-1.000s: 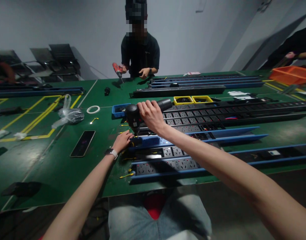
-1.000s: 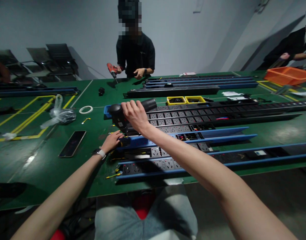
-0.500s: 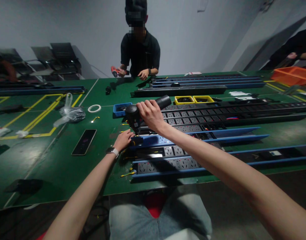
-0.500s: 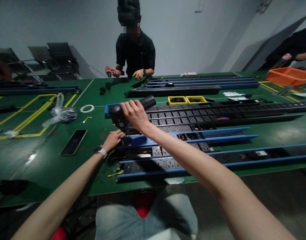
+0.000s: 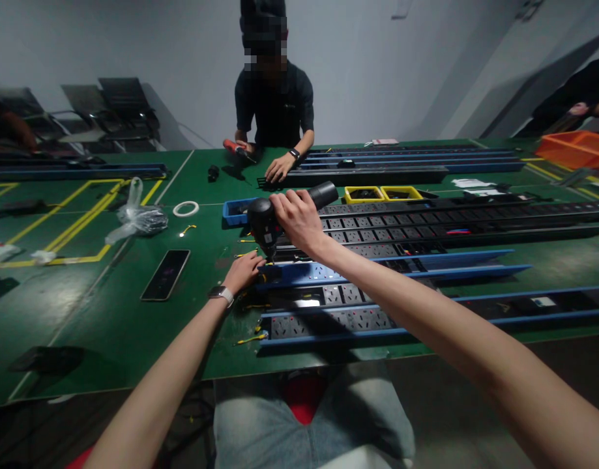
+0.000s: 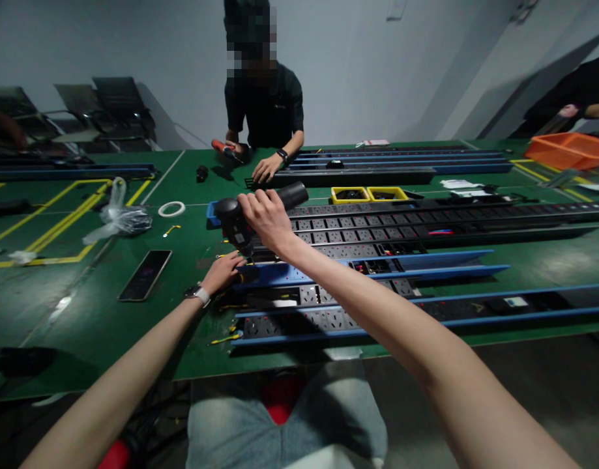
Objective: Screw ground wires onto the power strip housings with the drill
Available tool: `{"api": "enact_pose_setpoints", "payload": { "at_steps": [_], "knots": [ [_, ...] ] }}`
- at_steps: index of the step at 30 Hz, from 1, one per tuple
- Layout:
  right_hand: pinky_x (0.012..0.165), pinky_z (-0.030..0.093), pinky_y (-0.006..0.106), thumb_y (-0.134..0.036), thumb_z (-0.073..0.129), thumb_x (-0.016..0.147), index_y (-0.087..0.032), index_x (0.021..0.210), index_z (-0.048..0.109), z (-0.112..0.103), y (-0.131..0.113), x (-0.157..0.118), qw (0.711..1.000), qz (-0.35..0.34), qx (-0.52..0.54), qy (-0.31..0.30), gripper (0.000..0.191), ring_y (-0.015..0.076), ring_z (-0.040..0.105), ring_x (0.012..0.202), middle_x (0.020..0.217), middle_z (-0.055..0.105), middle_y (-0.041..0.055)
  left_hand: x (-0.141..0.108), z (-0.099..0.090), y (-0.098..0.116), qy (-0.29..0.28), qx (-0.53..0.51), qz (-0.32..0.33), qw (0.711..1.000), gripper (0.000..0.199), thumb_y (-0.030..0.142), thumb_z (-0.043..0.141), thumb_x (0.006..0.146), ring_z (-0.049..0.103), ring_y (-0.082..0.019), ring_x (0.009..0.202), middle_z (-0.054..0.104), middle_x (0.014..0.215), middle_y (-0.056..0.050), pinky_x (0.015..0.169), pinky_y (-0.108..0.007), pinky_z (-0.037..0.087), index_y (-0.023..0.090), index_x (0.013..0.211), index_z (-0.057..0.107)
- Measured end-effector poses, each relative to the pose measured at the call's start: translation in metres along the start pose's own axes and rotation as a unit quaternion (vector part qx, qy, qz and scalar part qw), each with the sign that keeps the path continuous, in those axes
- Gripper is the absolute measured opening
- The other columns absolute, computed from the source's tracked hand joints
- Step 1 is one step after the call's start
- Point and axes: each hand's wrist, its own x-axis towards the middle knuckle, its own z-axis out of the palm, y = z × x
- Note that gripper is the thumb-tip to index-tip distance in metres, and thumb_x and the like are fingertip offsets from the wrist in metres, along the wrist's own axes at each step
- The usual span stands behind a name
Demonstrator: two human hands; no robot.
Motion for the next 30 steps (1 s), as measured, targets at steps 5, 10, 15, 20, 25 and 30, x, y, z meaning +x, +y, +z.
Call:
{"api": "enact_pose_setpoints", "payload": {
  "at_steps": [5,10,15,20,25,30],
  "knots": [
    [0.09,0.035,0.041,-0.003,0.033,0.093,-0.01,0.119,0.054,0.0037,0.0009,0.0006,1.0,0.001,0.005,0.002,0.035,0.0269,0.051,0.101,0.106,0.063,0.0136,-0.0004,-0.0011,0.0006,0.002,0.008,0.004,1.0,0.039,0.034,0.032,0.1,0.053,-0.016,0.082,0.058,0.091,-0.005,0.074,-0.026,0.04,0.021,0.089,0.067],
    [0.092,0.035,0.04,-0.004,0.033,0.093,-0.01,0.118,0.055,0.0023,-0.0008,-0.0012,1.0,0.001,0.001,0.007,0.034,0.0266,0.052,0.101,0.105,0.063,0.0122,0.0,-0.0014,0.0006,-0.001,0.008,0.002,1.0,0.037,0.035,0.034,0.1,0.054,-0.016,0.083,0.058,0.092,-0.005,0.074,-0.026,0.04,0.021,0.09,0.067],
    [0.092,0.035,0.04,-0.001,0.038,0.088,-0.01,0.123,0.053,0.001,0.0009,-0.0013,1.0,0.008,0.014,-0.008,0.039,0.0264,0.051,0.103,0.109,0.063,0.0133,-0.0001,-0.0003,-0.0001,0.0,-0.001,0.006,1.0,0.037,0.034,0.034,0.1,0.053,-0.016,0.082,0.058,0.092,-0.005,0.073,-0.026,0.039,0.021,0.089,0.067],
    [0.091,0.035,0.041,-0.005,0.035,0.093,-0.01,0.123,0.054,0.0023,0.003,-0.0021,1.0,0.01,0.016,-0.004,0.036,0.0265,0.051,0.102,0.108,0.064,0.0131,-0.0003,0.0018,-0.0016,0.008,0.001,0.005,1.0,0.037,0.035,0.035,0.1,0.054,-0.016,0.082,0.058,0.091,-0.005,0.075,-0.026,0.041,0.02,0.088,0.067],
    [0.092,0.035,0.041,-0.005,0.034,0.093,-0.01,0.123,0.054,0.0031,0.0027,-0.003,1.0,0.008,0.012,-0.002,0.036,0.0268,0.051,0.103,0.109,0.063,0.0136,-0.0001,0.0035,-0.0034,0.01,0.002,0.006,1.0,0.039,0.038,0.034,0.1,0.055,-0.017,0.083,0.059,0.092,-0.005,0.076,-0.027,0.041,0.021,0.088,0.067],
    [0.092,0.035,0.041,-0.006,0.032,0.095,-0.01,0.12,0.055,0.0011,0.0009,-0.001,1.0,0.011,0.012,-0.005,0.034,0.0271,0.051,0.102,0.107,0.063,0.0131,-0.0001,0.0028,-0.0027,0.001,0.012,0.006,1.0,0.04,0.039,0.033,0.101,0.055,-0.017,0.083,0.059,0.092,-0.005,0.076,-0.027,0.04,0.021,0.086,0.065]
  ]
}}
